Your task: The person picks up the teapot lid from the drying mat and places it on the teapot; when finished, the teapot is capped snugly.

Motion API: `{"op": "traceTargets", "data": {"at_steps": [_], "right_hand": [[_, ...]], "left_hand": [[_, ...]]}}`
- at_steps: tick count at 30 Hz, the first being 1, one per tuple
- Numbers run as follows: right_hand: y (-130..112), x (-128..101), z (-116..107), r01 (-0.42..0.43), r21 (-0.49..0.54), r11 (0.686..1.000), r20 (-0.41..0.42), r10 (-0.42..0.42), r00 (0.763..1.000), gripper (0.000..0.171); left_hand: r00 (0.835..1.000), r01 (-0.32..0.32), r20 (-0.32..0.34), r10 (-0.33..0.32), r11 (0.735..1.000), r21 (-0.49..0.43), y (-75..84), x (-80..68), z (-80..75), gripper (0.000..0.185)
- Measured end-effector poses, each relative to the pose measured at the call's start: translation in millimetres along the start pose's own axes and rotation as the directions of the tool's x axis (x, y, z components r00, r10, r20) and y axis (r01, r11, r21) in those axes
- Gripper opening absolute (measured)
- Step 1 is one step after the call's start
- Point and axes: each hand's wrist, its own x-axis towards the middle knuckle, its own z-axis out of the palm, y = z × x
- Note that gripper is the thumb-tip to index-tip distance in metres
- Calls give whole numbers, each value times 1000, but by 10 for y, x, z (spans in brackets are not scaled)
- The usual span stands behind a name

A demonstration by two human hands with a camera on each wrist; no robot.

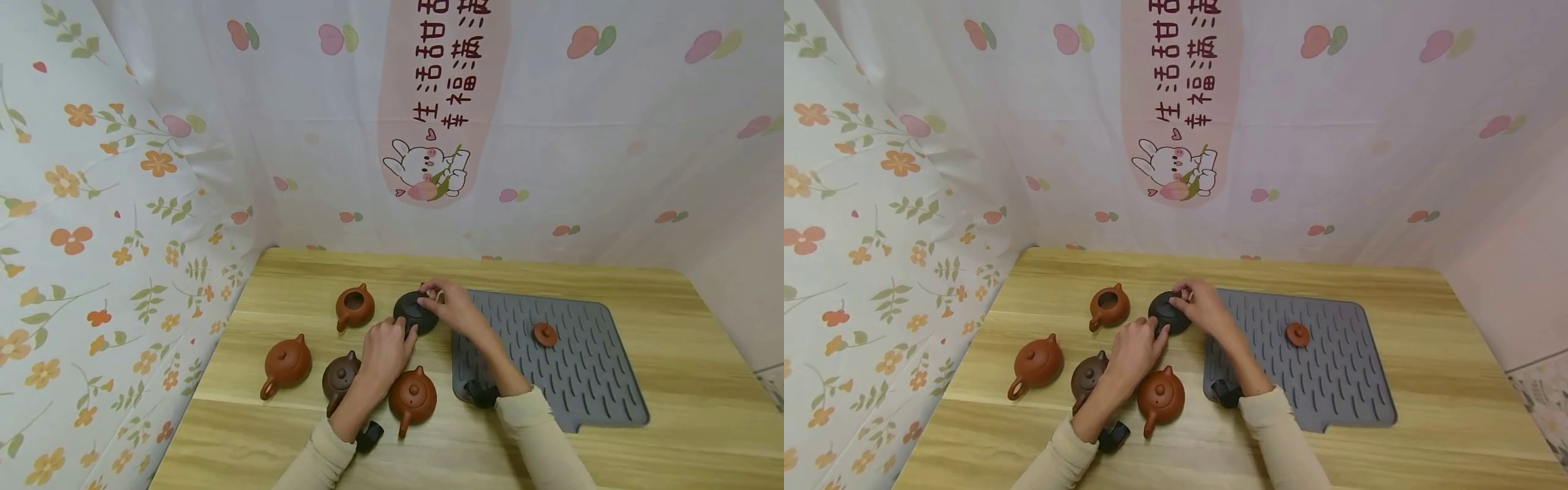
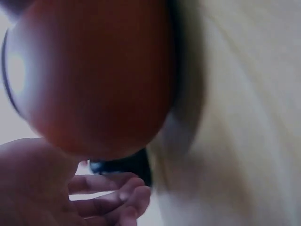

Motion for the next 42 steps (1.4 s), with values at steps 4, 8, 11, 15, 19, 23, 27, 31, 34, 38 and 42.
{"op": "traceTargets", "data": {"at_steps": [4, 8, 11, 15, 19, 23, 27, 31, 34, 38, 42], "right_hand": [[15, -172, -252, -27, 30, 999, -37, 28, 999, 31], [162, -398, -599, -78, 5, 997, -100, 78, 992, 30], [347, -604, -849, -126, -18, 992, -147, 122, 982, 34], [572, -884, -1086, -157, -62, 986, -238, 139, 961, 41], [755, -1115, -1200, -169, -107, 980, -317, 127, 940, 42], [907, -1336, -1241, -194, -98, 976, -342, 150, 928, 41], [1015, -1471, -1247, -232, -107, 967, -355, 181, 917, 41], [1100, -1525, -1238, -246, -121, 962, -361, 188, 914, 40], [1137, -1528, -1213, -247, -133, 960, -354, 187, 917, 38], [1174, -1491, -1171, -257, -141, 956, -328, 200, 923, 37], [1224, -1438, -1133, -282, -157, 947, -302, 226, 926, 37]], "left_hand": [[1000, 22, 20, -20, 997, -70, -45, -24, -242, 42], [999, 23, -37, -31, 981, -193, -326, 3, -523, 36], [996, 24, -81, -45, 969, -245, -659, 12, -626, 25], [997, 45, -52, -61, 965, -259, -977, -52, -636, 22], [999, 28, -30, -36, 971, -237, -1083, -112, -574, 25], [999, 14, -39, -22, 980, -200, -1109, -137, -461, 27], [1000, 22, -10, -25, 983, -182, -1146, -150, -365, 29], [999, 44, 39, -38, 983, -180, -1163, -139, -309, 29], [996, 65, 74, -52, 981, -183, -1156, -135, -305, 30], [992, 90, 106, -71, 977, -193, -1120, -120, -313, 29], [989, 115, 113, -95, 975, -188, -1087, -108, -296, 26]]}}
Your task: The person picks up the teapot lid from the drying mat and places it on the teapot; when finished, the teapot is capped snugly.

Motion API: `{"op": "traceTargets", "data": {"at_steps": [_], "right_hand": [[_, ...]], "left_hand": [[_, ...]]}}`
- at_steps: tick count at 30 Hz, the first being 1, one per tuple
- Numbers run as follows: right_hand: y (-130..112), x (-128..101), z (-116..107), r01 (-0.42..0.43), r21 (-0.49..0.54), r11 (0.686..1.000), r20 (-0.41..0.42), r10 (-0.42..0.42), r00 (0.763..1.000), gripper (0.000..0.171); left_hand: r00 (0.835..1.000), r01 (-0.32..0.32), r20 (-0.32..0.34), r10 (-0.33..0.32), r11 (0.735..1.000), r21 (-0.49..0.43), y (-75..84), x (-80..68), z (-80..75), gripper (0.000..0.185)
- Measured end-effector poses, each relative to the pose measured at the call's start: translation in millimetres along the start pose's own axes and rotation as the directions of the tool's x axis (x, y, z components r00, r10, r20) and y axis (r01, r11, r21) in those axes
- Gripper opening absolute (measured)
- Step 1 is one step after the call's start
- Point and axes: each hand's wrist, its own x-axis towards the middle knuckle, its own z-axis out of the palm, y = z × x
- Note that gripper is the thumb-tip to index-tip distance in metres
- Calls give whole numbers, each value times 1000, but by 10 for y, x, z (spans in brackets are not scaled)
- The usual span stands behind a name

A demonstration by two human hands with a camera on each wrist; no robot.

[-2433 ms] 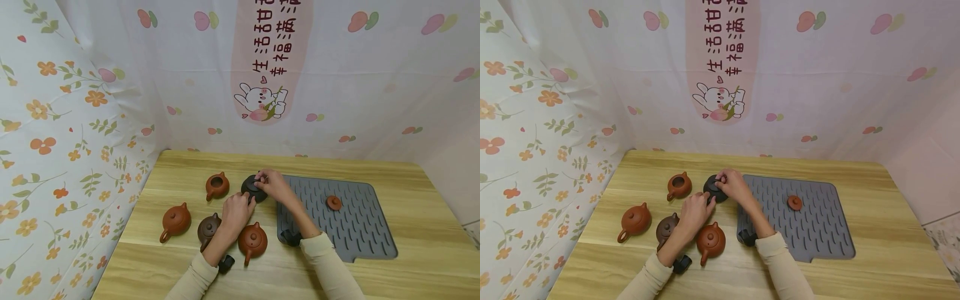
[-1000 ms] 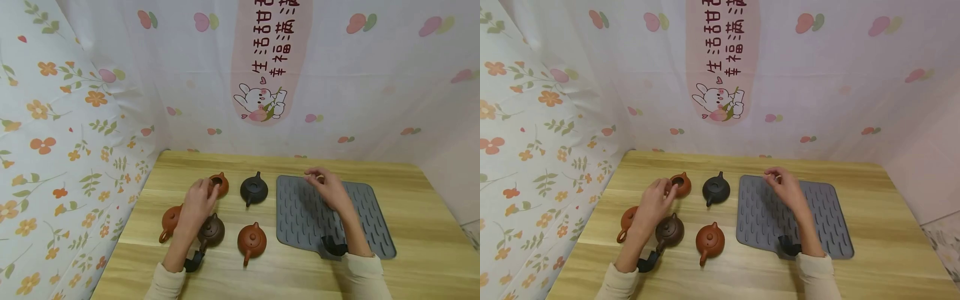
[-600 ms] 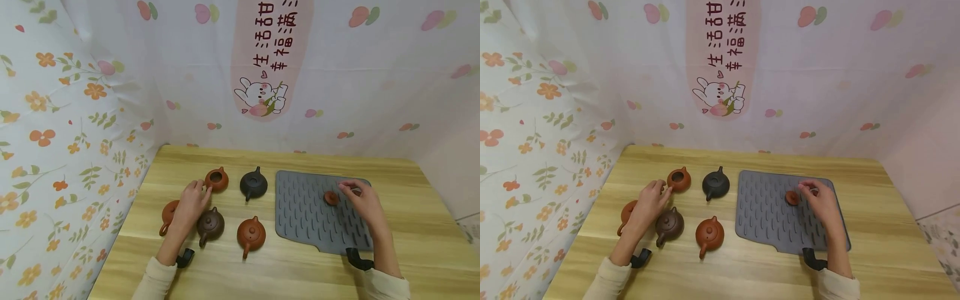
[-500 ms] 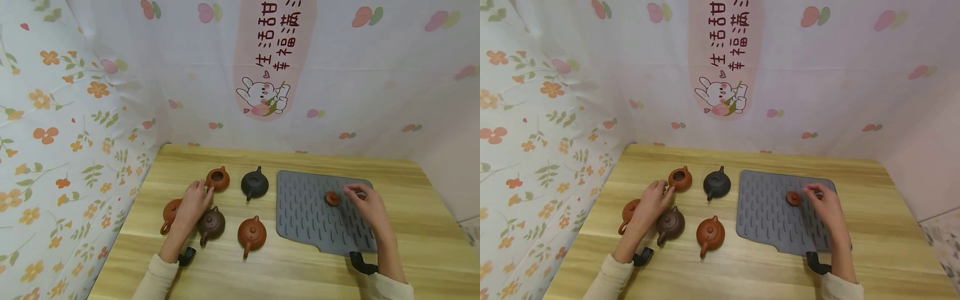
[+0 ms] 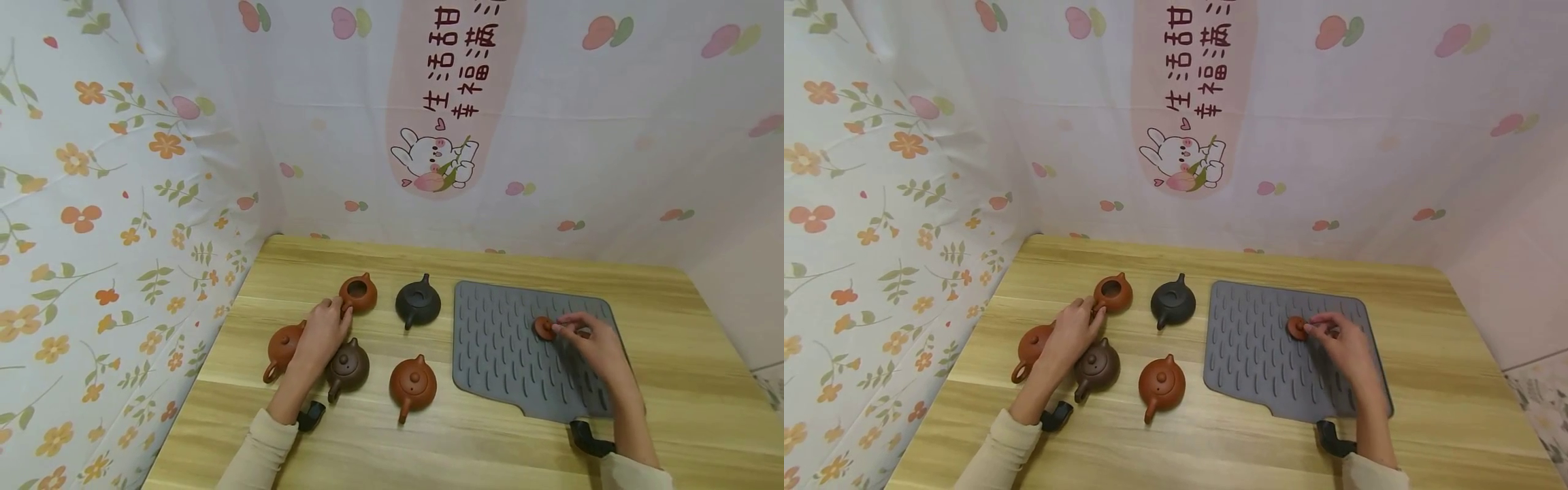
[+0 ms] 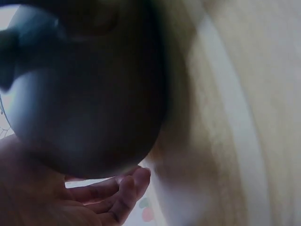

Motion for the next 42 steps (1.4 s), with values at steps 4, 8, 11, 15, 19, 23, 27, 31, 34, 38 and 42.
{"op": "traceTargets", "data": {"at_steps": [4, 8, 11, 15, 19, 23, 27, 31, 34, 38, 42], "right_hand": [[32, 20, 47, -16, -21, 1000, 15, 16, 1000, 41], [40, 20, 66, -16, -30, 999, 11, 17, 1000, 41], [24, 31, 82, 8, -31, 999, 4, -8, 1000, 39], [-4, 53, 118, 30, -26, 999, -12, -30, 999, 33], [-19, 64, 153, 17, -31, 999, -33, -18, 999, 30], [-34, 76, 172, 3, -27, 1000, -43, -4, 999, 30], [-47, 82, 190, 5, -4, 1000, -40, -6, 999, 30], [-87, 88, 212, 8, 8, 1000, -16, -8, 1000, 34], [-146, 105, 230, -3, 7, 1000, 15, 3, 1000, 38], [-243, 134, 265, -17, 32, 999, 47, 16, 999, 38], [-347, 163, 299, -3, 43, 999, 58, 1, 998, 36]], "left_hand": [[1000, 6, -15, -6, 1000, 14, 9, 12, 44, 22], [999, -9, -34, 10, 1000, 27, 14, 29, 70, 21], [999, -8, -44, 9, 1000, 25, 22, 41, 66, 21], [998, -8, -54, 9, 1000, 27, 30, 44, 51, 20], [998, -17, -64, 20, 999, 44, 33, 30, 43, 20], [997, -25, -78, 29, 998, 50, 30, 16, 40, 20], [996, -25, -79, 28, 998, 50, 25, 5, 40, 20], [998, -19, -66, 23, 998, 59, 26, -3, 38, 20], [998, -18, -58, 22, 998, 60, 25, -3, 35, 21], [998, -16, -61, 20, 998, 58, 23, -1, 31, 21], [998, -13, -63, 16, 998, 56, 25, 0, 22, 20]]}}
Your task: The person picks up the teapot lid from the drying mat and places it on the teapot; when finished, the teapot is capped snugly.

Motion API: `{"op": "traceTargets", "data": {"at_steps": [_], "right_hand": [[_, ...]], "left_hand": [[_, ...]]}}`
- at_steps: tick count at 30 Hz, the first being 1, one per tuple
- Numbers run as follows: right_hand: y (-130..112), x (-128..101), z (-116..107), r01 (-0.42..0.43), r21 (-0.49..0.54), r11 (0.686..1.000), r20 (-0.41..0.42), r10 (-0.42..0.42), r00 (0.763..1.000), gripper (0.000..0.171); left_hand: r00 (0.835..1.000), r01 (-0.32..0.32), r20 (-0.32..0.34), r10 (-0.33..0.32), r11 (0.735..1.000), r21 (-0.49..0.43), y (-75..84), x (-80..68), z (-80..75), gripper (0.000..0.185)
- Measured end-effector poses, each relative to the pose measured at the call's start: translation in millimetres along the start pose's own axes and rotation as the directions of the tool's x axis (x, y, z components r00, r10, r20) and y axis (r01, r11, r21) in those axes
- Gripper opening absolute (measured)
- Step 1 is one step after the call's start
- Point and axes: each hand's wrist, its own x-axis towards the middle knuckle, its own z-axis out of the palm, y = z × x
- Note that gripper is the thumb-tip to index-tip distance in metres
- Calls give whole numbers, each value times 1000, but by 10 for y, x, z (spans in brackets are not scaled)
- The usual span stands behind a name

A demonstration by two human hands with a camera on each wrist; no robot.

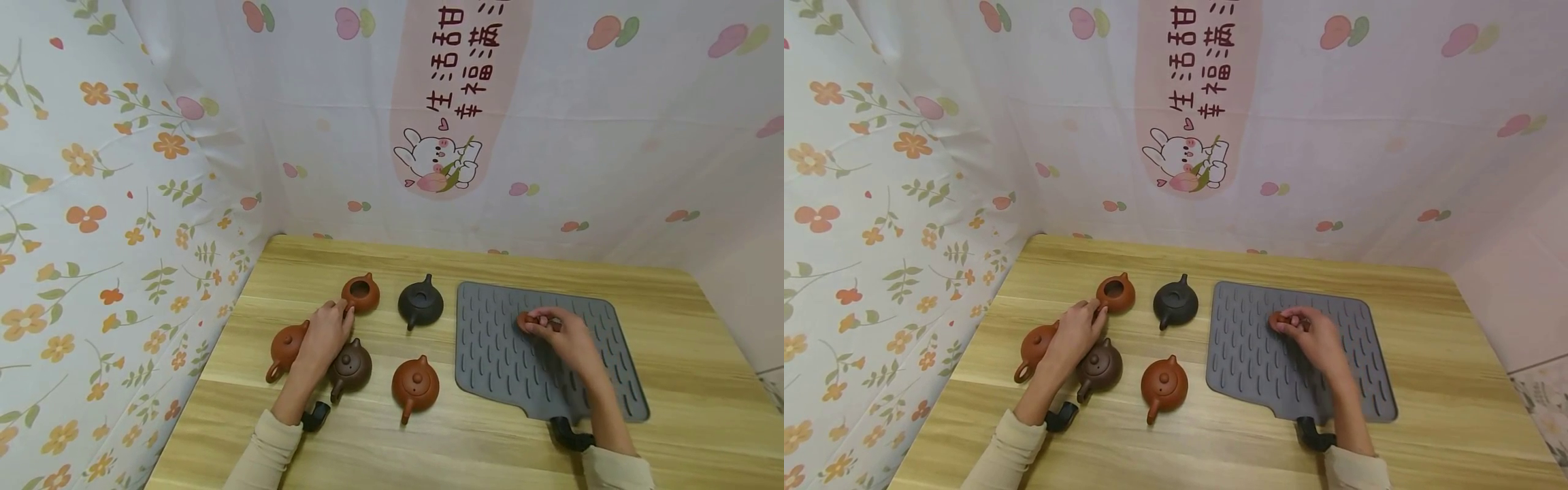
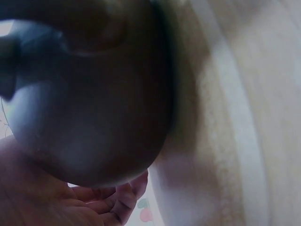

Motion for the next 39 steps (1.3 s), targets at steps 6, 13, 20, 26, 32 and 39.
{"op": "traceTargets", "data": {"at_steps": [6, 13, 20, 26, 32, 39], "right_hand": [[-142, 28, 30, -11, 18, 1000, 43, 10, 999, 35], [-313, 56, 87, 31, 46, 998, 69, -34, 997, 33], [-435, 117, 167, 75, 56, 996, 83, -80, 993, 30], [-486, 158, 192, 92, 81, 992, 91, -99, 991, 27], [-557, 167, 202, 104, 86, 991, 92, -112, 989, 27], [-678, 194, 273, 128, 71, 989, 94, -134, 986, 24]], "left_hand": [[1000, 6, 12, -6, 1000, 1, 1, 9, -10, 21], [1000, 7, 15, -7, 1000, -1, -1, 10, -18, 20], [999, 14, 30, -13, 1000, -14, -2, 10, -17, 20], [999, 23, 46, -22, 999, -29, 0, 11, -22, 21], [999, 19, 47, -18, 999, -33, 1, 18, -21, 20], [998, 28, 52, -27, 999, -28, 1, 15, -20, 20]]}}
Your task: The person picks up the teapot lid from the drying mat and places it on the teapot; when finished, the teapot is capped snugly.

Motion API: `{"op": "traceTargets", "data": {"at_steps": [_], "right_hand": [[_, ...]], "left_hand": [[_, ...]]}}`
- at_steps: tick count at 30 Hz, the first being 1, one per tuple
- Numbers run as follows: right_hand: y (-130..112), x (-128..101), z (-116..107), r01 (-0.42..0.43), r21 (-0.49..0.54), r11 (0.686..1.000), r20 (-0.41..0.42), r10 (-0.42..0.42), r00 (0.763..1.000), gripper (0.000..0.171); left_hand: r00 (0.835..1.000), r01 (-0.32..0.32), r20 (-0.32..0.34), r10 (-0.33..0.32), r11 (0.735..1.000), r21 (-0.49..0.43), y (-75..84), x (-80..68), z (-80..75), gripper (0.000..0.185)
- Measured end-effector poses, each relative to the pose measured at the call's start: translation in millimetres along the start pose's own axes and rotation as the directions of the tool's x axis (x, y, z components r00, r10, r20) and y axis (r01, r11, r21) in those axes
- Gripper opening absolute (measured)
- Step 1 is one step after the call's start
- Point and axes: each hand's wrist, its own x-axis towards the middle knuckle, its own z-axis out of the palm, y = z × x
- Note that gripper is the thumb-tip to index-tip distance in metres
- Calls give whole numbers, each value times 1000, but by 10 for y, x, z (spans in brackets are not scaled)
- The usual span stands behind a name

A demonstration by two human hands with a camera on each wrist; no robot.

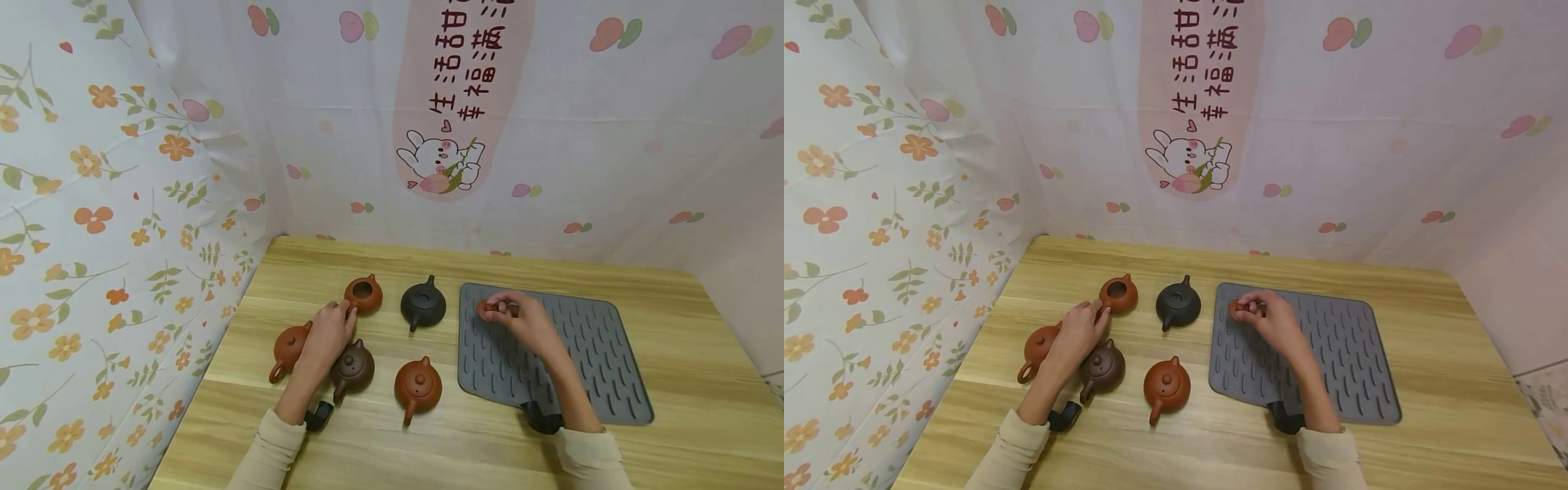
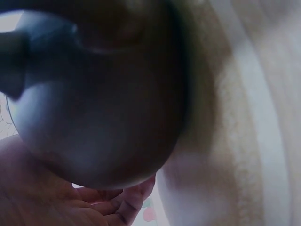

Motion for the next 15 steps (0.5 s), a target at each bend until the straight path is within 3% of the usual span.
{"op": "traceTargets", "data": {"at_steps": [15], "right_hand": [[-243, 59, 214, 53, 12, 999, 40, -53, 998, 22]], "left_hand": [[1000, -2, -5, 2, 1000, -1, 14, -4, -17, 20]]}}
